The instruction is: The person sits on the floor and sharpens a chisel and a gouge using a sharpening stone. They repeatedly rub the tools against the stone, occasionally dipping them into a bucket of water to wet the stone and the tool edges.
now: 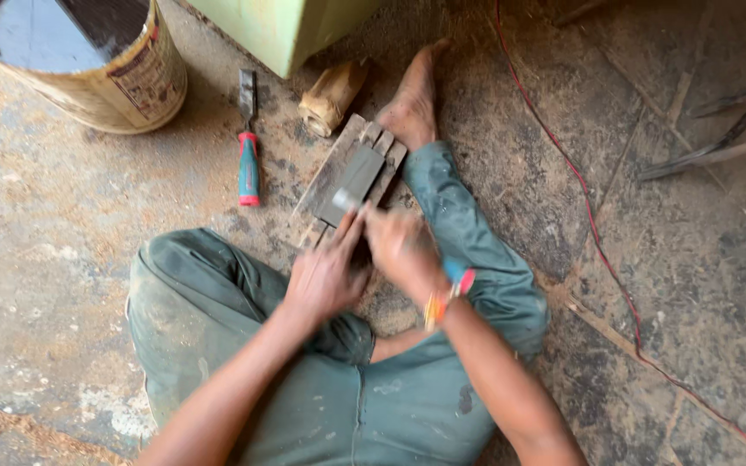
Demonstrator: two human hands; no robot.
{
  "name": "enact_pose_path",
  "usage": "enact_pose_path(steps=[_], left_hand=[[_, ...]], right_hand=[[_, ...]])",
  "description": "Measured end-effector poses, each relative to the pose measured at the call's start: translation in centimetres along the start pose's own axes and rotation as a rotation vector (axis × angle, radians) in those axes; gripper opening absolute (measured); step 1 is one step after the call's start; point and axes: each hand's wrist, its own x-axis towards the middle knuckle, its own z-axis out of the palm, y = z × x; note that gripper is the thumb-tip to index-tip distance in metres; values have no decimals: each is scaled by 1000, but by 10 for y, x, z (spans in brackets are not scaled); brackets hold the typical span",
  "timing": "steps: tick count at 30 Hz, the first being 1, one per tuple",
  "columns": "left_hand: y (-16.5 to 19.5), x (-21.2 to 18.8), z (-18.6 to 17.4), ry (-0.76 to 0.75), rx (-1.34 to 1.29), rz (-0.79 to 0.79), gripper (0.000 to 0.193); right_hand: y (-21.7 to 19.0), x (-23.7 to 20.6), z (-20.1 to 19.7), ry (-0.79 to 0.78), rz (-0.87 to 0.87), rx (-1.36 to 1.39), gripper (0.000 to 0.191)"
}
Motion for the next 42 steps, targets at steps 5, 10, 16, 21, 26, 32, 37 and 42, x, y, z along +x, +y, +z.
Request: enact_pose_path(steps=[5, 10, 16, 21, 26, 32, 37, 42], left_hand=[[2, 16, 1, -144, 17, -71, 95], [6, 83, 11, -46, 60, 28, 90], [5, -14, 0, -44, -28, -77, 91], [3, 43, 8, -106, 5, -79, 88], [4, 70, 12, -136, 75, -39, 87], [1, -26, -1, -103, -35, -141, 99], [3, 44, 2, -105, 13, -102, 81], [5, 103, 7, -182, 58, -46, 71]], right_hand=[[13, 9, 14, -172, 186, -12, 31], [59, 49, 0, -45, 223, 124, 31], [-8, -11, 13, -10, 40, 36, 34], [28, 25, 10, -122, 242, 38, 26], [45, 44, -1, 60, 83, 83, 22], [-20, -15, 8, -122, 92, 157, 30], [20, 28, 8, -117, 240, 134, 19], [76, 56, 15, 120, 241, 167, 13]])
